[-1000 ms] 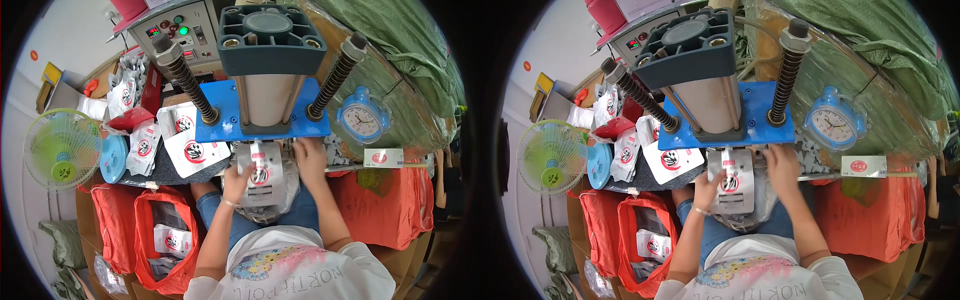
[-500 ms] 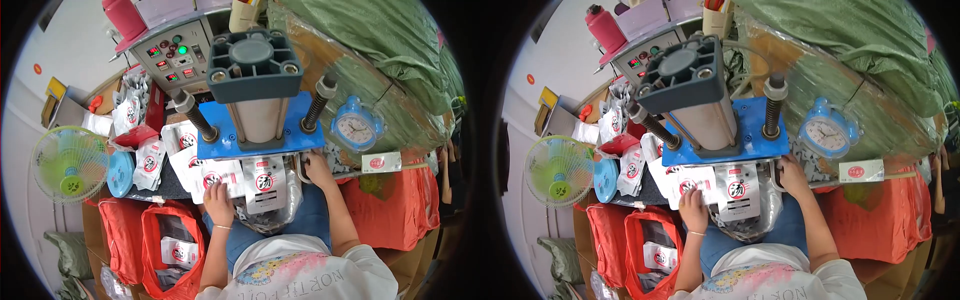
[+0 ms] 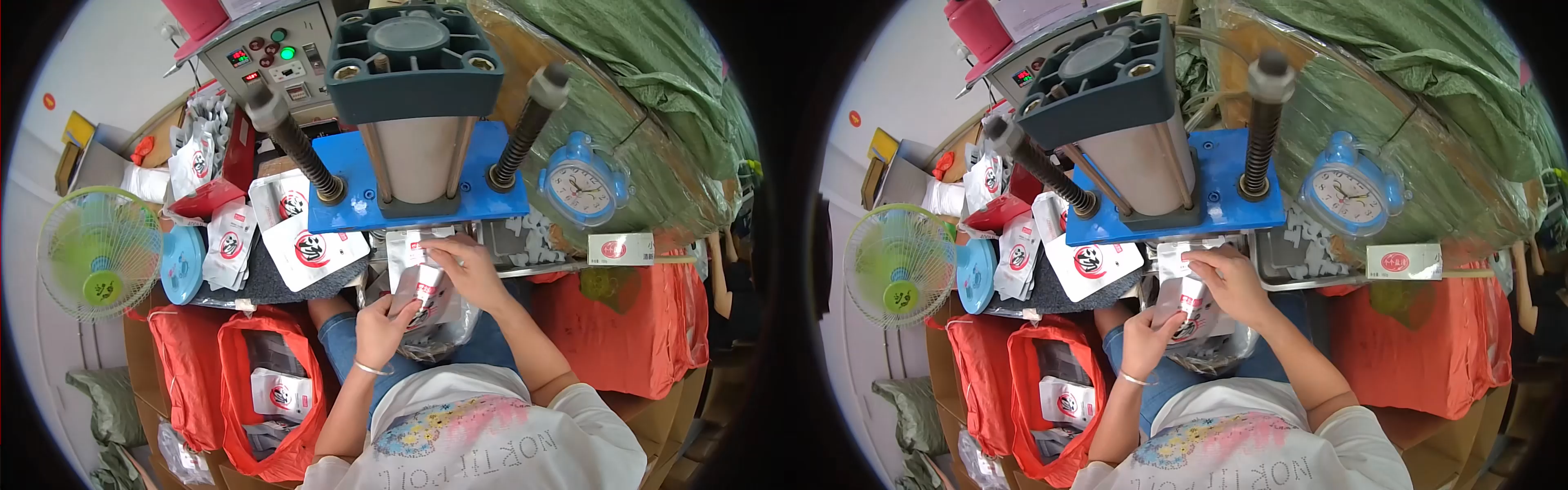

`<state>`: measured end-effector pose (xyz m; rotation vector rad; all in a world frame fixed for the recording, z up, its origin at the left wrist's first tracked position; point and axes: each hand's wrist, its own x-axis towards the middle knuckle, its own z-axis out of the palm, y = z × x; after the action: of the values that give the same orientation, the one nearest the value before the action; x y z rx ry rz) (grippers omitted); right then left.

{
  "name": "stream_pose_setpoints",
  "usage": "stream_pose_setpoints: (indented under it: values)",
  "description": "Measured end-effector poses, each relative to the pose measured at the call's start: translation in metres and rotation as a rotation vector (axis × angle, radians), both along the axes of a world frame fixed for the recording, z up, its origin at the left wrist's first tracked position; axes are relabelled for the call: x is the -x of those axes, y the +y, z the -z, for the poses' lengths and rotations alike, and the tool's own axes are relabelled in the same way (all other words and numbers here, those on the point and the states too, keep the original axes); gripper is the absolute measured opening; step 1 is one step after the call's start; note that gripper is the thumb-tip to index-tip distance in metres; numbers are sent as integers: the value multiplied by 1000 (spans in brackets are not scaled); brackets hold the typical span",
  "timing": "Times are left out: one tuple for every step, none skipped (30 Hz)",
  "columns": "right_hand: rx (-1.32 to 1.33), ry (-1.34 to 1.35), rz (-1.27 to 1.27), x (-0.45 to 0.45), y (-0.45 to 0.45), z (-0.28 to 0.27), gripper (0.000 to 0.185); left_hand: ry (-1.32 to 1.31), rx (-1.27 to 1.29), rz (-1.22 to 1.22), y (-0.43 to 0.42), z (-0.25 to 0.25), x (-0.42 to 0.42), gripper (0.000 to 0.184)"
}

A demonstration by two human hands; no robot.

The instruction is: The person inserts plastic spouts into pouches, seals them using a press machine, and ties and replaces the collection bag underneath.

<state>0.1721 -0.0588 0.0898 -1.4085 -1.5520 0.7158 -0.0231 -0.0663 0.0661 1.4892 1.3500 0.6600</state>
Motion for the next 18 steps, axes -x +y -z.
stream_pose_setpoints:
  values:
    - [87, 107, 56, 8, 3, 12, 22, -38, 62, -17, 0, 2, -4, 28]
    - [173, 214, 111, 14, 5, 27, 22, -154, 197, -58, 3, 0, -8, 29]
    - [88, 314, 177, 19, 7, 51, 24, -154, 193, -67, 4, 5, -8, 29]
    - [88, 314, 171, 17, 7, 46, 24, -115, 171, -33, 7, 18, -9, 28]
    - [71, 88, 210, 14, 3, 39, 26, -76, 153, 7, 10, 32, -9, 27]
    - [55, -140, 250, 9, 0, 34, 28, -248, 140, 28, 13, 49, -8, 25]
    - [35, -159, 302, 0, 1, 33, 27, -323, 127, -14, 20, 48, -11, 23]
    - [-22, -331, 401, -16, 1, 38, 24, -398, 114, -60, 31, 46, -15, 21]
    - [-84, -504, 495, -34, 1, 42, 22, -336, 112, -45, 45, 51, -14, 20]
    - [-15, -625, 549, -50, 3, 37, 19, -328, 117, -58, 54, 54, -18, 21]
    - [52, -747, 605, -64, 4, 32, 16, -322, 120, -69, 60, 56, -23, 22]
    - [38, -754, 609, -76, 5, 41, 16, -220, 104, -41, 59, 53, -26, 26]
    - [90, -847, 581, -87, 6, 60, 16, -255, 57, -67, 56, 62, -29, 29]
    - [147, -935, 555, -92, 8, 72, 17, -287, 11, -90, 55, 71, -32, 32]
    - [98, -931, 554, -84, 9, 74, 21, -23, -71, -57, 58, 65, -27, 34]
    - [86, -932, 555, -83, 10, 75, 21, 200, -145, -16, 63, 45, -22, 37]
    - [53, -824, 503, -81, 11, 76, 22, 430, -211, 23, 64, 25, -14, 40]
    - [30, -712, 448, -77, 10, 79, 24, 459, -408, -163, 62, 11, -5, 51]
